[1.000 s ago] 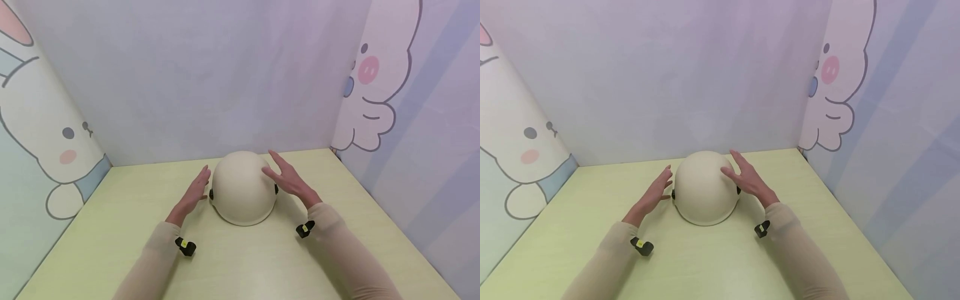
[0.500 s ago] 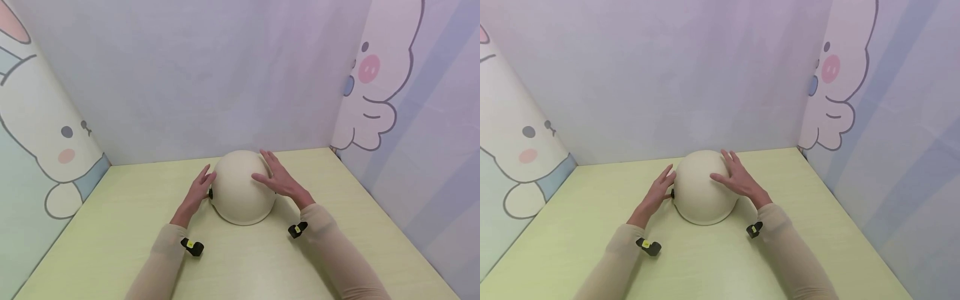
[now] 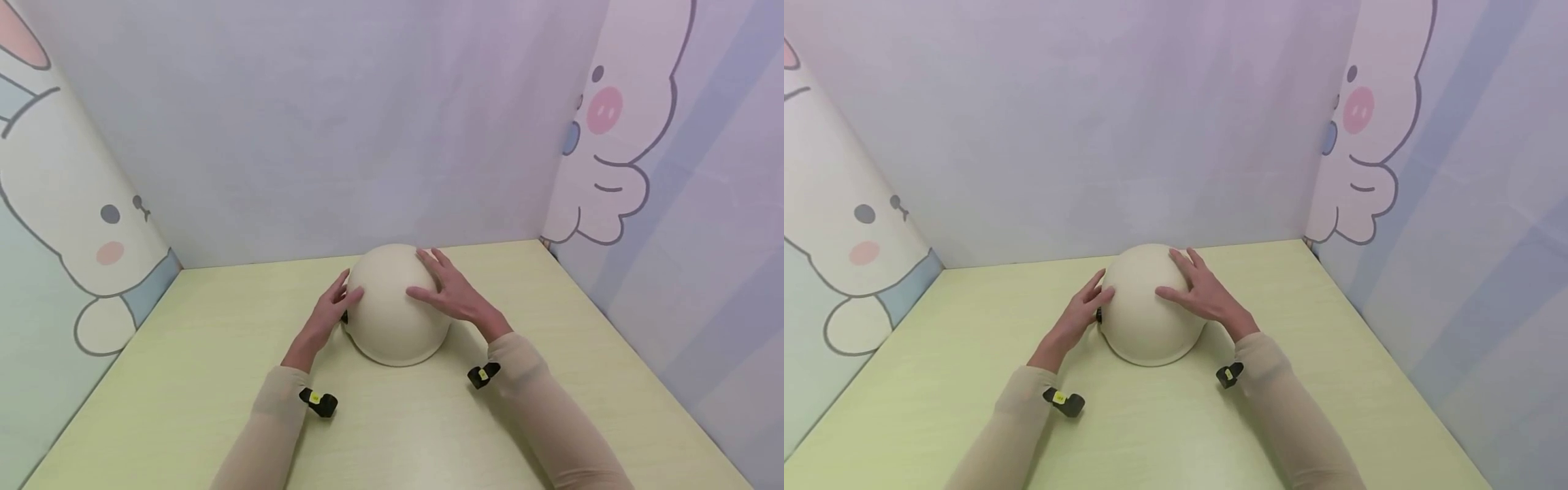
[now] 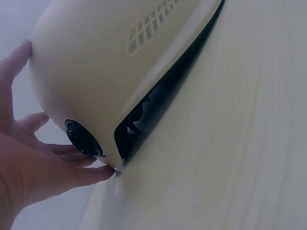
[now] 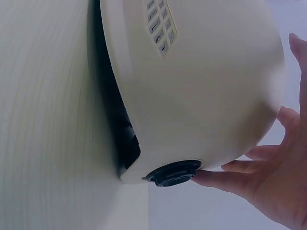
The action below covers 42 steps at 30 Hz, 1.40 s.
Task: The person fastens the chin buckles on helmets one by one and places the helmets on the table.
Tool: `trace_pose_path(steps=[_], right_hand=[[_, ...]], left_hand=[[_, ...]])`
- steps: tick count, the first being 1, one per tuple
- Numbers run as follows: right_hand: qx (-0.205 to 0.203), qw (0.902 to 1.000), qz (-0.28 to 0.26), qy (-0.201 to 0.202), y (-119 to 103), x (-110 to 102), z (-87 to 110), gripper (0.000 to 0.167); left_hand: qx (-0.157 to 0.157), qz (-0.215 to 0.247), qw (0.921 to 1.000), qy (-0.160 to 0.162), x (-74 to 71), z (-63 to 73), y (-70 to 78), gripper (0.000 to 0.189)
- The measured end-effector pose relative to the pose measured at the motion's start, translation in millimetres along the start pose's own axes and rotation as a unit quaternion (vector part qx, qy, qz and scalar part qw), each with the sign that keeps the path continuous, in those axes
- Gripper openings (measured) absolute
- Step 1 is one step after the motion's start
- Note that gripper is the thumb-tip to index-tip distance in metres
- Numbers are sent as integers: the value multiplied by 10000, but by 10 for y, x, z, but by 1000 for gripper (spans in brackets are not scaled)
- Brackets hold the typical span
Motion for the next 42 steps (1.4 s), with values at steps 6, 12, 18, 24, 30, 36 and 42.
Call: trace_pose_path(steps=[6, 12, 18, 24, 30, 36, 42], right_hand=[[33, 10000, 13, -56, -19, 32, -10, 90], [31, 10000, 21, 6, -7, 24, 6, 89], [14, 9999, -137, -13, 8, 6, 17, 89], [0, 9995, -304, 62, 73, -38, 3, 86], [-62, 9990, -421, 118, 91, -54, -7, 90], [88, 9982, -565, 166, 133, -45, 3, 103], [131, 9972, -722, 158, 158, -77, 10, 102]], left_hand=[[-450, -50, 9990, -44, 10, 13, -75, 89], [-507, -70, 9987, -73, 35, 11, -68, 90], [-385, 34, 9992, -112, 54, -1, -23, 86], [-134, 290, 9991, -277, 68, -14, 36, 77], [-90, 263, 9991, -326, 77, 0, 89, 83], [-373, -2, 9991, 183, 17, 47, 116, 88], [-319, 3, 9961, 822, -9, 59, 163, 87]])
Point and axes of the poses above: each hand's wrist, its own z-axis away from the middle knuckle, its own x-axis out of the palm, y = z × x, the point moved 10 cm from there along -z, towards the middle knuckle, and after that the axes turned 11 degrees about -y, right-handed, at the moved point
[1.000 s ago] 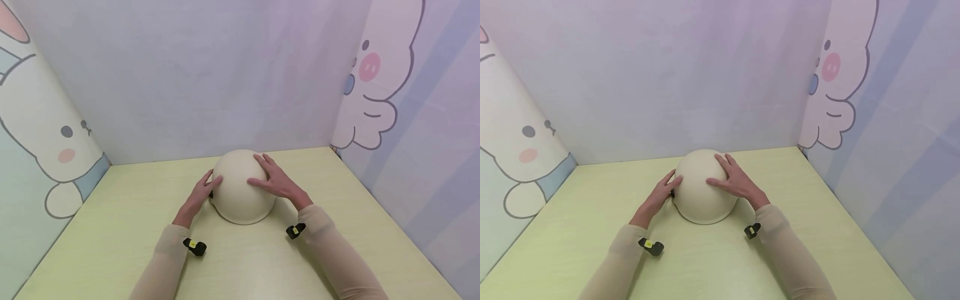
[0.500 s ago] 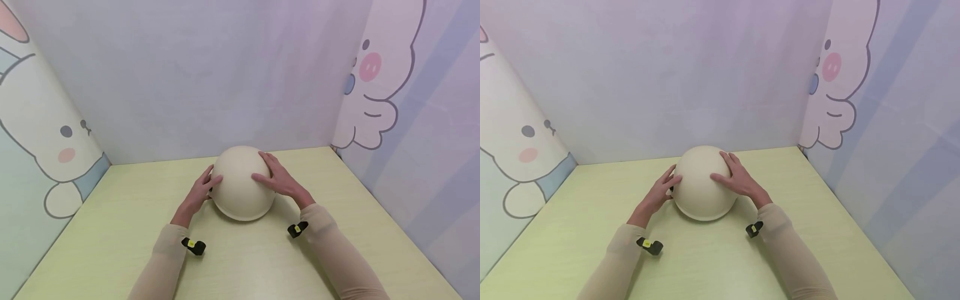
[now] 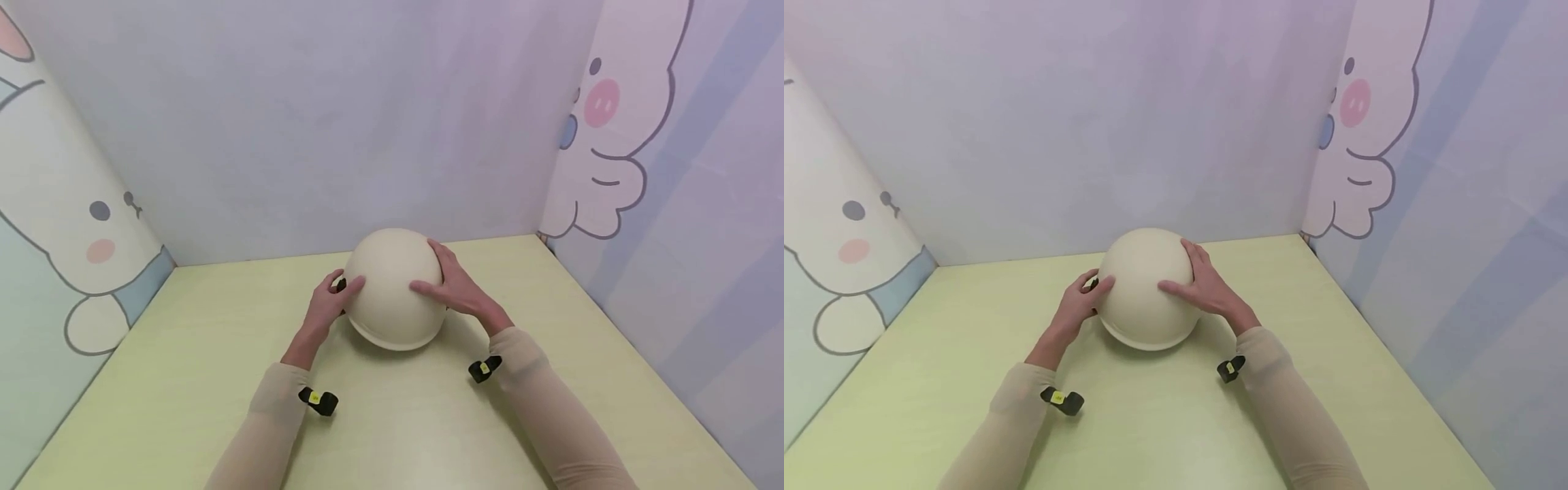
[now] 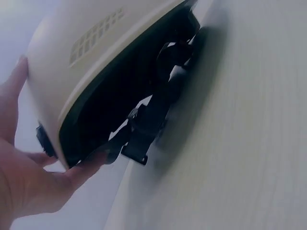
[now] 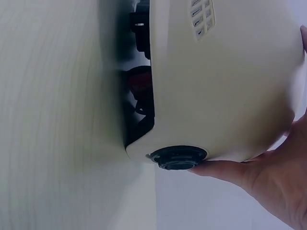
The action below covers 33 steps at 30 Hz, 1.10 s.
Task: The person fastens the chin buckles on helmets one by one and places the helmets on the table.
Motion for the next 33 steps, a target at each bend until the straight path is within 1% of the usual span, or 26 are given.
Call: trace_pose_path(steps=[2, 5, 7, 9, 11, 14, 16, 17, 18, 20, 22, 24, 26, 28, 30, 33], right_hand=[[14, 10000, -87, 8, 20, -14, 3, 100], [25, 9996, -266, -5, 48, -6, 5, 98], [13, 9993, -372, -11, 54, 5, 6, 97], [-11, 9991, -429, 12, 60, 9, 7, 96], [-31, 9988, -489, 45, 73, 1, 14, 94], [-19, 9978, -657, 108, 109, -37, 33, 91], [-21, 9968, -792, 131, 126, -71, 42, 88], [-36, 9963, -847, 141, 131, -89, 43, 87], [-38, 9960, -878, 147, 136, -106, 43, 86], [-78, 9957, -908, 136, 140, -121, 31, 85], [-97, 9955, -933, 134, 143, -133, 21, 85], [-75, 9953, -958, 148, 147, -143, 18, 85], [-66, 9950, -982, 165, 149, -151, 18, 85], [-44, 9948, -1002, 186, 152, -158, 23, 85], [-34, 9946, -1012, 204, 155, -161, 29, 85], [-20, 9943, -1027, 267, 174, -162, 36, 86]], left_hand=[[91, 115, 9993, 348, -6, 5, 31, 86], [226, 263, 9958, 845, -20, 29, 58, 87], [287, 433, 9933, 1031, -17, 50, 57, 88], [369, 650, 9914, 1075, -4, 62, 50, 85], [582, 956, 9896, 909, 25, 61, 68, 78], [1071, 1361, 9841, 398, 88, 65, 158, 67], [1394, 1555, 9780, 12, 133, 66, 231, 69], [1522, 1617, 9750, -127, 152, 69, 267, 72], [1624, 1696, 9718, -222, 168, 71, 296, 75], [1690, 1882, 9672, -245, 181, 63, 306, 81], [1609, 1901, 9685, -47, 173, 57, 285, 84], [1454, 1882, 9709, 278, 152, 55, 241, 83], [1285, 1657, 9761, 577, 132, 62, 204, 81], [1198, 1484, 9788, 749, 129, 71, 187, 79], [1192, 1285, 9816, 760, 147, 75, 190, 79], [1214, 931, 9868, 528, 210, 68, 207, 78]])
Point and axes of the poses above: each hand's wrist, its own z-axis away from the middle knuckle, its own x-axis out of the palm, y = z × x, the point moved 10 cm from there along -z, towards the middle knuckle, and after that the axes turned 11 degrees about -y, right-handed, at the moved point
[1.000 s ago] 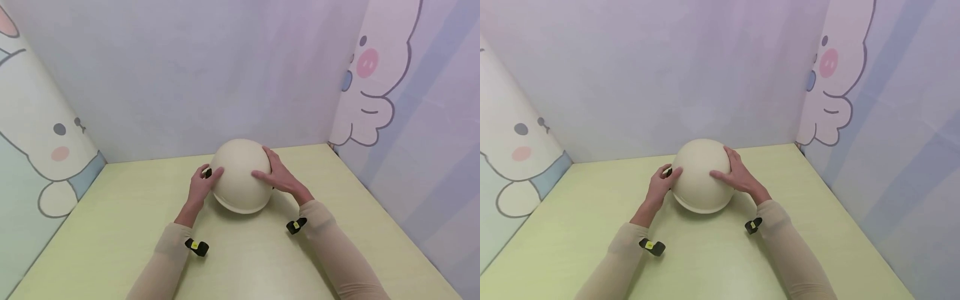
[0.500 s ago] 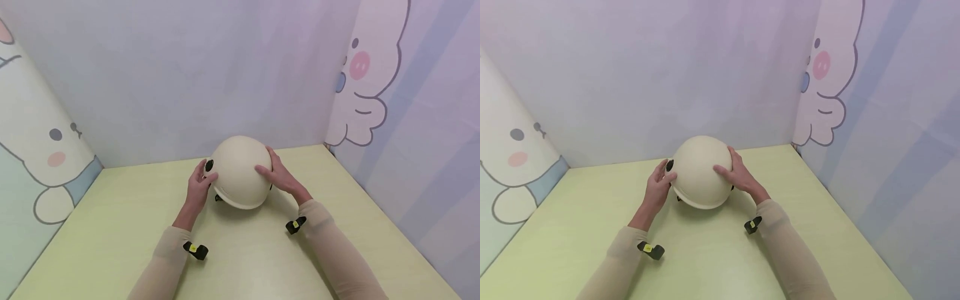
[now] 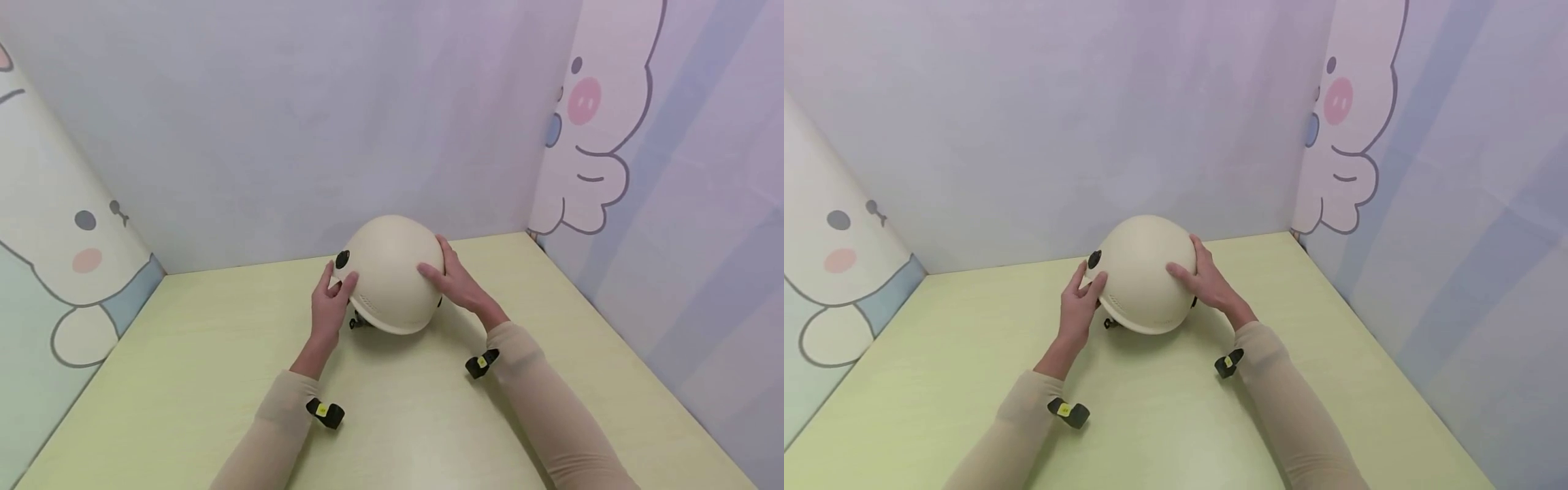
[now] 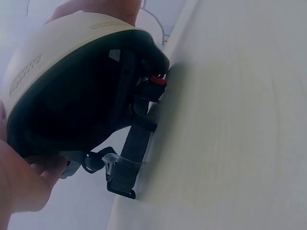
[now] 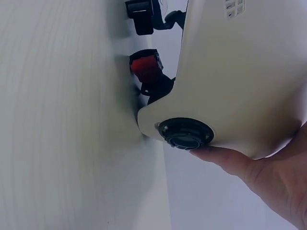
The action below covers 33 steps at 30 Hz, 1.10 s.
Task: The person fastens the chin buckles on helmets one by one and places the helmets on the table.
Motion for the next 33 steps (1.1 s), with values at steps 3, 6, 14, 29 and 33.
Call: trace_pose_path(steps=[3, 6, 14, 29, 33], right_hand=[[-20, 10000, -30, 29, 5, 1, -6, 87], [-16, 10000, -40, 71, 6, 10, -6, 88], [-39, 9999, 57, 156, -22, 23, 4, 90], [146, 9997, -172, 103, 45, 1, 28, 86], [143, 9995, -158, 213, 52, -4, 21, 87]], left_hand=[[57, -353, 9981, -503, 100, -13, 0, 77], [101, -511, 9937, -990, 180, -23, -25, 84], [66, -801, 9909, -1078, 208, -24, -33, 125], [426, -996, 9898, -929, 304, 54, 162, 105], [576, -1450, 9842, -832, 377, 169, 399, 93]])
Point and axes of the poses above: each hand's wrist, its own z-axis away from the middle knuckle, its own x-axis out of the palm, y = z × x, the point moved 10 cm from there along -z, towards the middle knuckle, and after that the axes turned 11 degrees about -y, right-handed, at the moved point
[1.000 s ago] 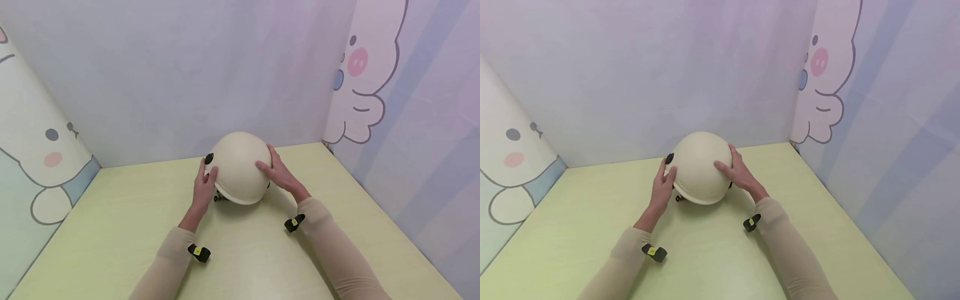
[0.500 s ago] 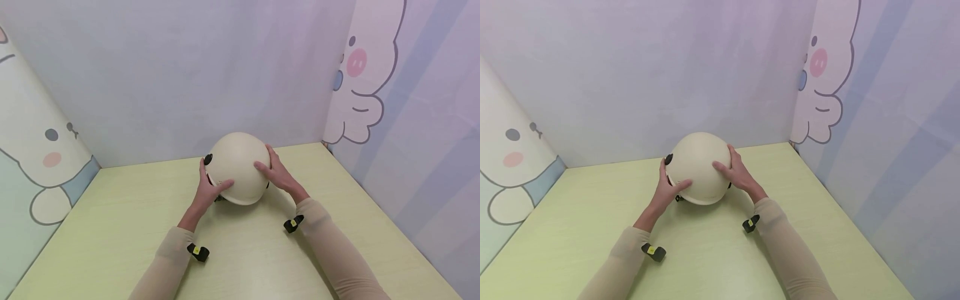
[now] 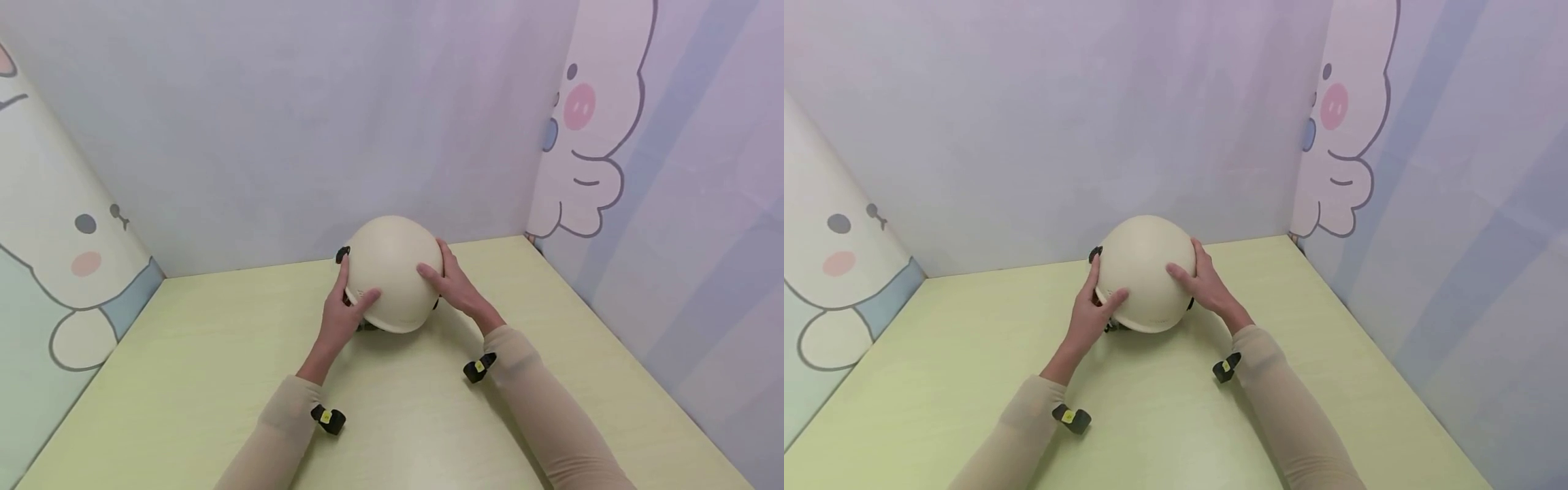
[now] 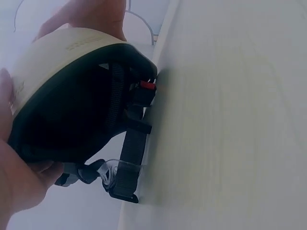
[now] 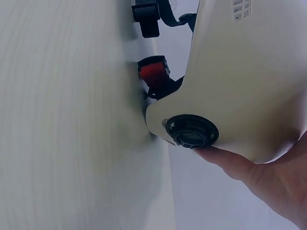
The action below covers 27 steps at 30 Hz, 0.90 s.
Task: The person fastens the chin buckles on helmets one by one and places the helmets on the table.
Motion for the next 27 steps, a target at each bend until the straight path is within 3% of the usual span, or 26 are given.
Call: trace_pose_path(steps=[3, 7, 10, 15, 19, 23, 27], right_hand=[[-21, 10000, -27, 61, 3, 2, -8, 89], [-67, 9999, -44, 111, 2, 4, -18, 90], [-33, 9998, -76, 159, 12, 0, -20, 92], [33, 9996, -205, 189, 17, 5, -9, 93], [93, 9989, -434, 167, 31, 23, 6, 91], [210, 9967, -778, 86, 86, 52, 1, 89], [256, 9922, -1218, 46, 119, 69, -18, 85]], left_hand=[[-86, -268, 9993, 247, -16, 78, 179, 86], [-263, -282, 9985, 392, -15, 104, 225, 82], [-310, 55, 9994, 125, 38, 63, 177, 82], [-427, 970, 9933, -464, 133, -48, -70, 84], [-423, 1213, 9891, -726, 158, -89, -192, 101], [-257, 1118, 9908, -713, 152, -86, -171, 116], [56, 1296, 9905, -462, 156, -82, -116, 107]])
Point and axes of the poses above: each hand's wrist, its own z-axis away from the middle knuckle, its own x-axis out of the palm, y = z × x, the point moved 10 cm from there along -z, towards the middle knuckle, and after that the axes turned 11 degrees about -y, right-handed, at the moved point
